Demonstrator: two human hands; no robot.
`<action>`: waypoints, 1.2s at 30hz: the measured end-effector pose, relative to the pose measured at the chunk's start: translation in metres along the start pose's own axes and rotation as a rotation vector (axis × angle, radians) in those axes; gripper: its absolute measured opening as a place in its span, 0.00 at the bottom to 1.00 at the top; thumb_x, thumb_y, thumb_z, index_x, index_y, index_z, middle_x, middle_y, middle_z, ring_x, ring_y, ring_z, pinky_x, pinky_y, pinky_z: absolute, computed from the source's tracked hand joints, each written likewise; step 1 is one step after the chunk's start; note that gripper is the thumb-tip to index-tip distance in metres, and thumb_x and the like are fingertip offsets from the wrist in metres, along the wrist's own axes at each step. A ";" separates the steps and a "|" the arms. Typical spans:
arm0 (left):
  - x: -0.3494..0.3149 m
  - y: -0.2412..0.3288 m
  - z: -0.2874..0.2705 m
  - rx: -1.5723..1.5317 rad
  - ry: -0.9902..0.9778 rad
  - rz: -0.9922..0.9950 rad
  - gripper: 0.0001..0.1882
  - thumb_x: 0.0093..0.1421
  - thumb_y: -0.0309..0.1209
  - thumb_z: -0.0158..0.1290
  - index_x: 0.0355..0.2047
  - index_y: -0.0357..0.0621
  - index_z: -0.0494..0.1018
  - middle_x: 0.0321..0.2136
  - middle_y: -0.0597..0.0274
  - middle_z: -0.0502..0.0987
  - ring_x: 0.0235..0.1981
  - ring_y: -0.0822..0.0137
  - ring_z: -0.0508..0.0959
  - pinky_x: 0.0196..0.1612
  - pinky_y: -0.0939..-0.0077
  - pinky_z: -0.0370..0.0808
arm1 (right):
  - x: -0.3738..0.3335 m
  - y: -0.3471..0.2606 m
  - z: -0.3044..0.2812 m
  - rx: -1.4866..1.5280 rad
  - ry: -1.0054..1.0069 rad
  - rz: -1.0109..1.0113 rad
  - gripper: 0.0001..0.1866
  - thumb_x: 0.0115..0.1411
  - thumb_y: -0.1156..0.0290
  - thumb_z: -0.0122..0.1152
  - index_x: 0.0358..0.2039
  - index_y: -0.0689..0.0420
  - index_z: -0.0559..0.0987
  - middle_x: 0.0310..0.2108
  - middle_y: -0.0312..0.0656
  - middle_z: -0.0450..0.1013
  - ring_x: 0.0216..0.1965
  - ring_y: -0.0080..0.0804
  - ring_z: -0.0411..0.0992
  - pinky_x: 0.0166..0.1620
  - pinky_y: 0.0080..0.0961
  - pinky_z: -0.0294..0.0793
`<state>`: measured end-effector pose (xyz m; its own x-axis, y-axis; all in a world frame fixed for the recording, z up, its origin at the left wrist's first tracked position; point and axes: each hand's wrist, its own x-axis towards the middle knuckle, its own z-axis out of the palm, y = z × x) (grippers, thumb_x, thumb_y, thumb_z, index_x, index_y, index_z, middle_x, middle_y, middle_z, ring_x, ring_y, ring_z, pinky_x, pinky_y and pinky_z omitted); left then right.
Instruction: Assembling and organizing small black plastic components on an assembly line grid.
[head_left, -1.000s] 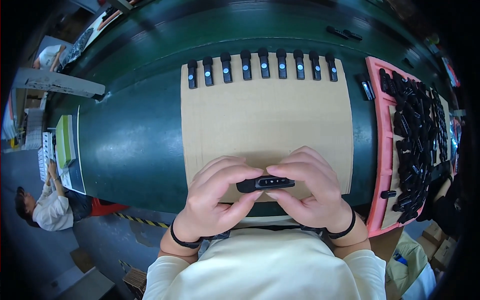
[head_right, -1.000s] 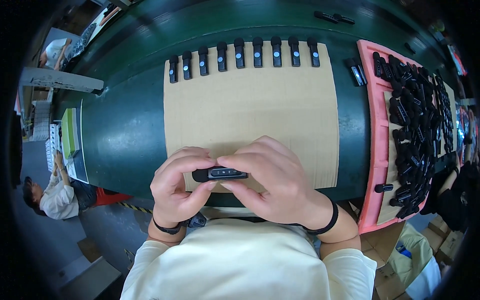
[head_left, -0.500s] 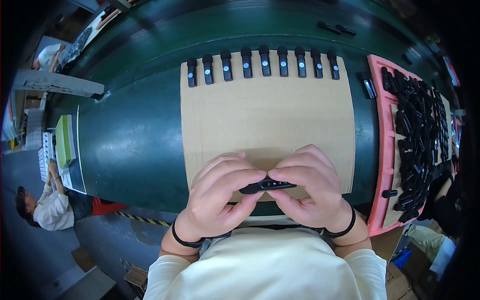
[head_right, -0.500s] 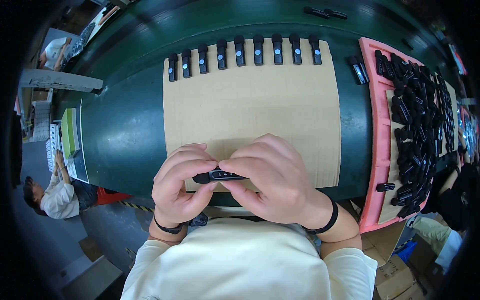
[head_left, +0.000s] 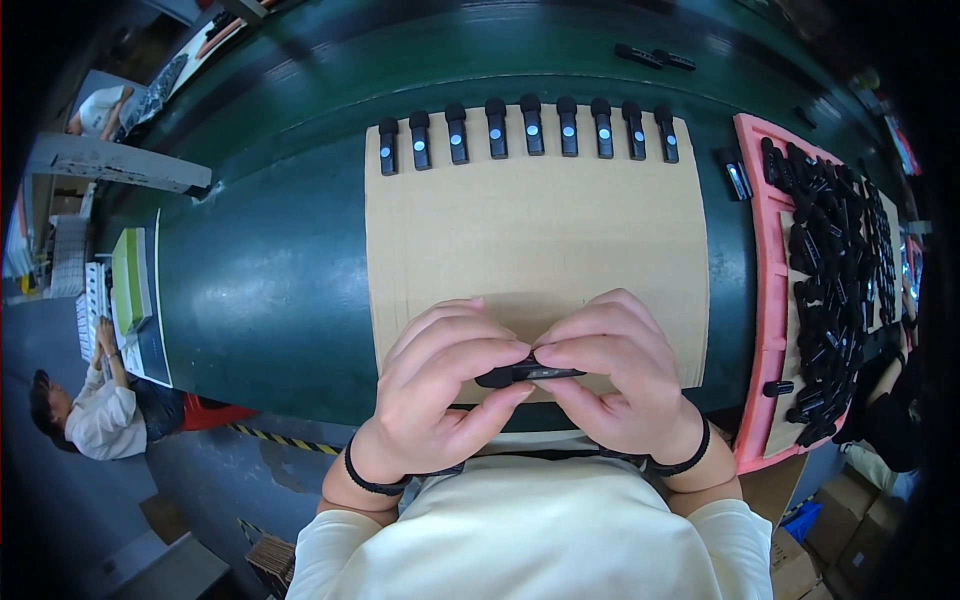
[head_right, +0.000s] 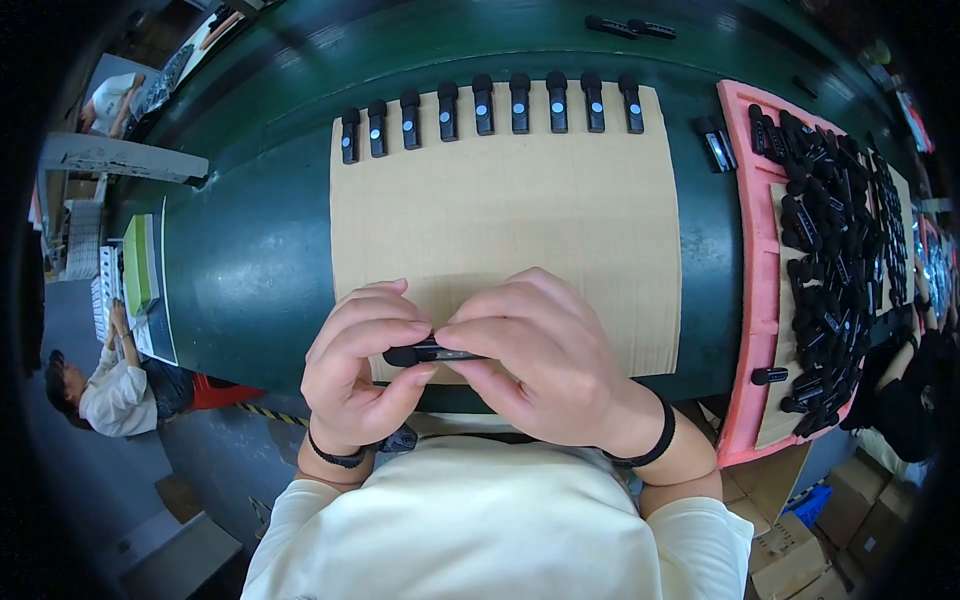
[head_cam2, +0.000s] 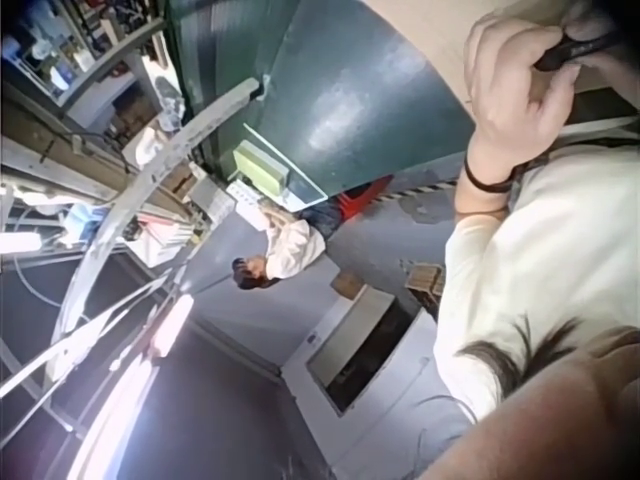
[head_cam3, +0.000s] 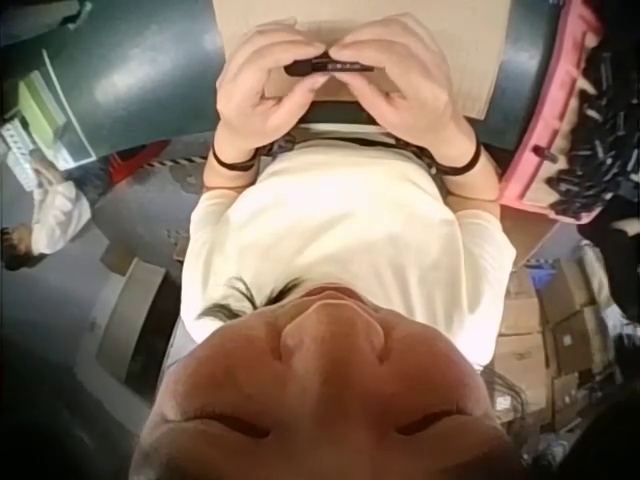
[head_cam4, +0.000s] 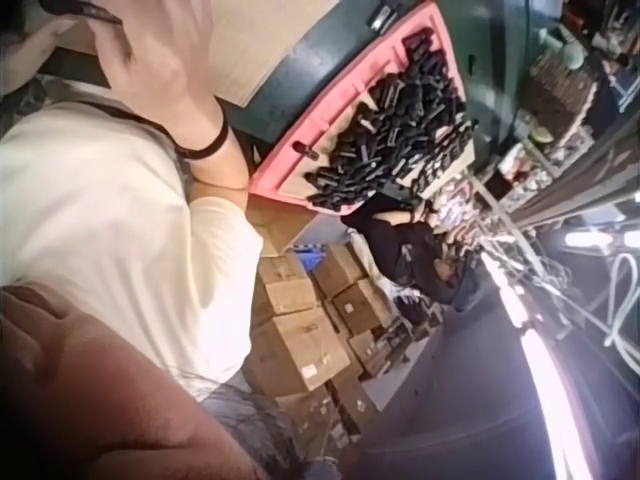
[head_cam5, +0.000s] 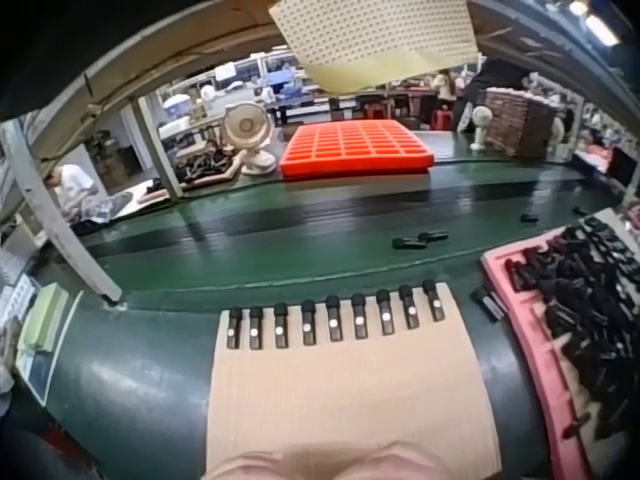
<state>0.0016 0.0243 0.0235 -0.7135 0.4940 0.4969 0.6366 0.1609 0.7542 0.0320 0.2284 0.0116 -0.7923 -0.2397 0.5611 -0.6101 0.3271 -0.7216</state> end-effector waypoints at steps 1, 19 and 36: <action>0.000 0.000 0.000 0.001 0.001 0.000 0.15 0.48 0.19 0.60 0.39 0.35 0.76 0.33 0.53 0.79 0.36 0.57 0.80 0.52 0.52 0.73 | 0.000 0.000 -0.001 0.001 -0.001 -0.001 0.18 0.45 0.80 0.71 0.39 0.59 0.78 0.35 0.42 0.77 0.31 0.37 0.72 0.35 0.29 0.69; -0.003 0.000 -0.002 0.145 -0.025 -0.034 0.18 0.38 0.22 0.65 0.33 0.44 0.80 0.30 0.61 0.71 0.32 0.58 0.73 0.48 0.52 0.72 | 0.004 -0.015 -0.006 0.342 -0.096 0.235 0.16 0.49 0.81 0.69 0.40 0.59 0.78 0.33 0.39 0.73 0.31 0.30 0.69 0.35 0.24 0.67; -0.002 -0.021 -0.041 0.290 -0.045 -0.012 0.16 0.41 0.20 0.62 0.34 0.42 0.76 0.25 0.61 0.75 0.28 0.58 0.74 0.40 0.63 0.72 | 0.009 -0.012 -0.012 0.082 -0.277 0.343 0.13 0.54 0.82 0.61 0.41 0.62 0.76 0.36 0.43 0.74 0.36 0.38 0.73 0.44 0.34 0.71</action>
<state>-0.0228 -0.0151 0.0242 -0.7118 0.5274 0.4640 0.6900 0.4016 0.6022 0.0326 0.2331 0.0299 -0.9149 -0.3698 0.1622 -0.3018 0.3592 -0.8831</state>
